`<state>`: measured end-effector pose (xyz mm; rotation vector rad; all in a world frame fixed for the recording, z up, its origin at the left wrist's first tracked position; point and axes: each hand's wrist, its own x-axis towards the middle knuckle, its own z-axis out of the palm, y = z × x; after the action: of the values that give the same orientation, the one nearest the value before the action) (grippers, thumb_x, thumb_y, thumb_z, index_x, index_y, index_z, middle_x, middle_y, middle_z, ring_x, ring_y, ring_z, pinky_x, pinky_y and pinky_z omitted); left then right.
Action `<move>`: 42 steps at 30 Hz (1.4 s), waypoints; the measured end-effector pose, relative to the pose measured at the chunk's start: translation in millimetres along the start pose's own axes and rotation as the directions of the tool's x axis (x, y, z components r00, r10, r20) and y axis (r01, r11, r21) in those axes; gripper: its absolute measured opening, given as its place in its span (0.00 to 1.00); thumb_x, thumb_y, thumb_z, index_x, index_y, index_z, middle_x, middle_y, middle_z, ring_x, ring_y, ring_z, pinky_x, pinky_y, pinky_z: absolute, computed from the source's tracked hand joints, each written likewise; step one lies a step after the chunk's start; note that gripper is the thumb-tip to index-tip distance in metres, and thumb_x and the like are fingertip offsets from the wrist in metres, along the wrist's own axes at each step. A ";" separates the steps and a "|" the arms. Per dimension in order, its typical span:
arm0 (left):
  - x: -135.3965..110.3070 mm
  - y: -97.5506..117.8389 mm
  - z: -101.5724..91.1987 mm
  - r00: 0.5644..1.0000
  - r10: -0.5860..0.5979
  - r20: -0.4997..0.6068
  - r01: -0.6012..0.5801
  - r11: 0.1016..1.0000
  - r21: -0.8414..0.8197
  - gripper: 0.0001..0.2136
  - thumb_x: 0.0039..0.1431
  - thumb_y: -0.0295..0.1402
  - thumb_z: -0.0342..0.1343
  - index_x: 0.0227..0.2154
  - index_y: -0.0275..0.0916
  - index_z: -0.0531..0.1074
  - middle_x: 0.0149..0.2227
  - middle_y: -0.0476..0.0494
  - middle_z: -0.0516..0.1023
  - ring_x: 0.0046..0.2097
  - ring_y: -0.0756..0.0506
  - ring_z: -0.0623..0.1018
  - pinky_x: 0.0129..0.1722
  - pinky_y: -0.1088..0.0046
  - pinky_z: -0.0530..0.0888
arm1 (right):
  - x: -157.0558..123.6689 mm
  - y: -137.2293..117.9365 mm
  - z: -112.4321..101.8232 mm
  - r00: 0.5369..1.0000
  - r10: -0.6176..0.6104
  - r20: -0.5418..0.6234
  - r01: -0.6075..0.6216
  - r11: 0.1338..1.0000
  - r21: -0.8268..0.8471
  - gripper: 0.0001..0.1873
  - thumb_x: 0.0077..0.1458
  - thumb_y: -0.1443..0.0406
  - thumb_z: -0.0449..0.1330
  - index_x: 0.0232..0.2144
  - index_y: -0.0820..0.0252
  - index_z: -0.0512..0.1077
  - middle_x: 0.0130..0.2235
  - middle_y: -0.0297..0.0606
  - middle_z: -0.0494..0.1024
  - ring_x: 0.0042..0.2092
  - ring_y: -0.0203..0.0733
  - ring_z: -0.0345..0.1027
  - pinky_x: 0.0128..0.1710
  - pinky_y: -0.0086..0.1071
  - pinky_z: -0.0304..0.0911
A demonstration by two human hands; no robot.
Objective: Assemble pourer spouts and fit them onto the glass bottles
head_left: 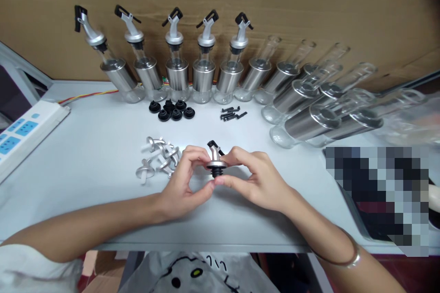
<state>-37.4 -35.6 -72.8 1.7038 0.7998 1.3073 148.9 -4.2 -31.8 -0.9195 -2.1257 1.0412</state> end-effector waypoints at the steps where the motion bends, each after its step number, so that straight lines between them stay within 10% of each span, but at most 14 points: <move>1: 0.2 0.1 0.4 1.000 -0.004 -0.005 0.004 1.000 0.004 0.17 0.56 0.23 0.55 0.46 0.46 0.61 0.42 0.46 0.62 0.43 0.47 0.69 0.43 0.70 0.72 | 0.0 0.1 0.1 1.000 0.014 0.003 -0.014 1.000 0.001 0.12 0.56 0.57 0.62 0.32 0.58 0.67 0.33 0.37 0.80 0.35 0.40 0.76 0.27 0.26 0.67; 42: -1.6 -3.3 -3.0 0.997 -0.077 -0.028 0.078 0.995 0.068 0.15 0.62 0.25 0.52 0.49 0.47 0.65 0.44 0.45 0.64 0.48 0.46 0.69 0.49 0.69 0.69 | 2.6 1.1 -2.7 0.973 -0.227 -0.054 0.218 0.966 -0.136 0.13 0.57 0.65 0.61 0.45 0.59 0.70 0.42 0.40 0.81 0.37 0.37 0.75 0.38 0.29 0.71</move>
<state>-40.7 -34.7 -76.0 1.6961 0.9267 1.2637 149.7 -0.6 -30.8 -0.7429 -2.1994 0.7564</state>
